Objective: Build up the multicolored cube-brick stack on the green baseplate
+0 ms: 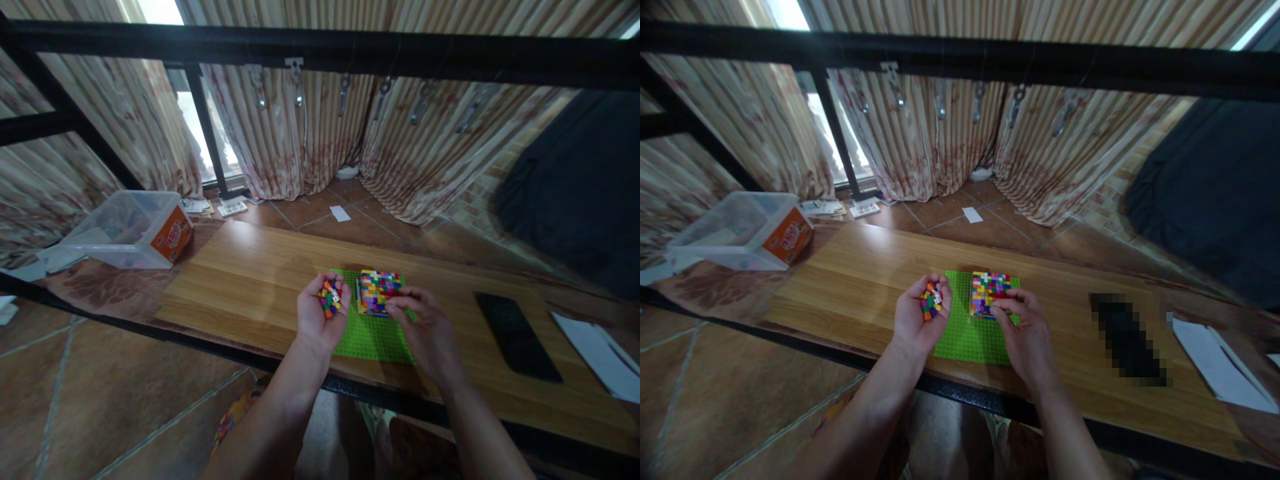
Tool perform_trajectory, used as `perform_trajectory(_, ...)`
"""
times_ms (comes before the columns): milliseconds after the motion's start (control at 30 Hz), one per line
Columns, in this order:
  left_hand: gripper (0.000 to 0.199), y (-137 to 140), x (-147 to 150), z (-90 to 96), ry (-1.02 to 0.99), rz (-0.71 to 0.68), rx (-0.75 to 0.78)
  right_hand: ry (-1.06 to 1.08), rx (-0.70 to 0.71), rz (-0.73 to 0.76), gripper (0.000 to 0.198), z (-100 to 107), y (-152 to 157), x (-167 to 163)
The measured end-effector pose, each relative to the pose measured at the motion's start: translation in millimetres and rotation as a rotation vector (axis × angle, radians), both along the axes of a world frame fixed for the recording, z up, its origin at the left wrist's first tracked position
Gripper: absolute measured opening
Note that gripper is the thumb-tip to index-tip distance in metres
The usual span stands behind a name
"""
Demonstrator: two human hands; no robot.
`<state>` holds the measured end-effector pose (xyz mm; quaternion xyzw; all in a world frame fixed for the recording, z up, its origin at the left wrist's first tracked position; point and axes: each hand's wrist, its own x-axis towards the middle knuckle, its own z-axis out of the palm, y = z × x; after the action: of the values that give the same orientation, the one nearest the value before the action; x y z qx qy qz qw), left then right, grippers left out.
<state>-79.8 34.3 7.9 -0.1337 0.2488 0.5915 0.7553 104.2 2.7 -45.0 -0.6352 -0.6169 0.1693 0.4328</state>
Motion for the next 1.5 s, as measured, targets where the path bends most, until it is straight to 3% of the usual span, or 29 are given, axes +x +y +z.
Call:
perform_trajectory(433,0.033,-2.6,-4.2,-2.4,-0.082,-0.054,0.086,-0.083,0.076,-0.025,0.028,-5.5,6.9,-4.0)
perform_trajectory(967,0.030,-7.6,0.2,0.5,-0.081,-0.088,0.063,0.021,0.057,-0.131,0.024,-9.8,10.5,-11.8)
perform_trajectory(1200,0.028,-9.7,5.9,-0.9,-0.117,-0.129,0.032,0.010,0.180,-0.139,0.027,12.5,-4.2,-17.9)
perform_trajectory(1267,0.028,-10.0,7.8,-1.2,-0.103,-0.146,0.034,0.119,0.118,-0.086,0.029,22.6,-8.5,-27.0)
perform_trajectory(1333,0.027,-10.3,10.2,-2.0,-0.070,-0.163,0.041,0.264,-0.051,0.007,0.036,29.4,-10.8,-37.9)
perform_trajectory(1400,0.026,-10.8,13.1,-3.2,-0.016,-0.174,0.050,0.400,-0.197,0.076,0.043,32.0,-11.2,-47.5)
perform_trajectory(1500,0.025,-12.1,17.2,-5.2,0.076,-0.185,0.060,0.551,-0.304,0.121,0.046,30.7,-10.0,-54.9)
